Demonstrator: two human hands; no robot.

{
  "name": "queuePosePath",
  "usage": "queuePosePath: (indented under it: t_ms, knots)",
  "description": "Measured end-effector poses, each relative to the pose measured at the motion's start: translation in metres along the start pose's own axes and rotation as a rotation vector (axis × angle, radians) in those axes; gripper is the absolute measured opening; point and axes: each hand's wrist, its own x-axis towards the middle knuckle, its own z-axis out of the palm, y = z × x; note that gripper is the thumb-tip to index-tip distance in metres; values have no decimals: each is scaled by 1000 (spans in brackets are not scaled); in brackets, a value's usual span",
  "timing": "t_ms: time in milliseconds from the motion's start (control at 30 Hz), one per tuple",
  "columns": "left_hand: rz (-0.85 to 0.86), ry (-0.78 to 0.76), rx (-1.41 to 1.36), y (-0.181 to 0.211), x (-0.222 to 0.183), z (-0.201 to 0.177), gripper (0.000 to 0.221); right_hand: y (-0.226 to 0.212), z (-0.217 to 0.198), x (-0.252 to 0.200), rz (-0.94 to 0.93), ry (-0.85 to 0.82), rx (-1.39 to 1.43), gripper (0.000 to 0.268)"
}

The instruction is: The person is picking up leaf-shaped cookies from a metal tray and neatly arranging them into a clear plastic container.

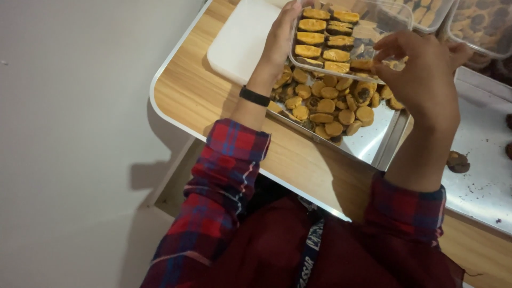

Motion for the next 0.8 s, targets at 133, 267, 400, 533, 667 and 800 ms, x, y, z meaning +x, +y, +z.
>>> queuePosePath:
  t_ms: [133,267,400,533,667,800]
  knots:
    - [-5,-13,-34,-7,0,-2,50,-7,1,0,50,-42,-41,29]
    - [15,-41,-35,-9,1,-4,47,-10,3,5,22,-78,14,31]
    - [18,-23,-30,-14,3,-6,46,-16,1,5,101,-143,57,34]
    - [-38,18,28,1,0,1,48,-7,5,7,-29,-85,102,31]
    - [-75,65,-91,-1,-1,-2,51,-5,3,3,-88,39,85,25]
    - [-27,232,-68,-25,-3,-24,64,-10,-7,2,-246,309,185,19]
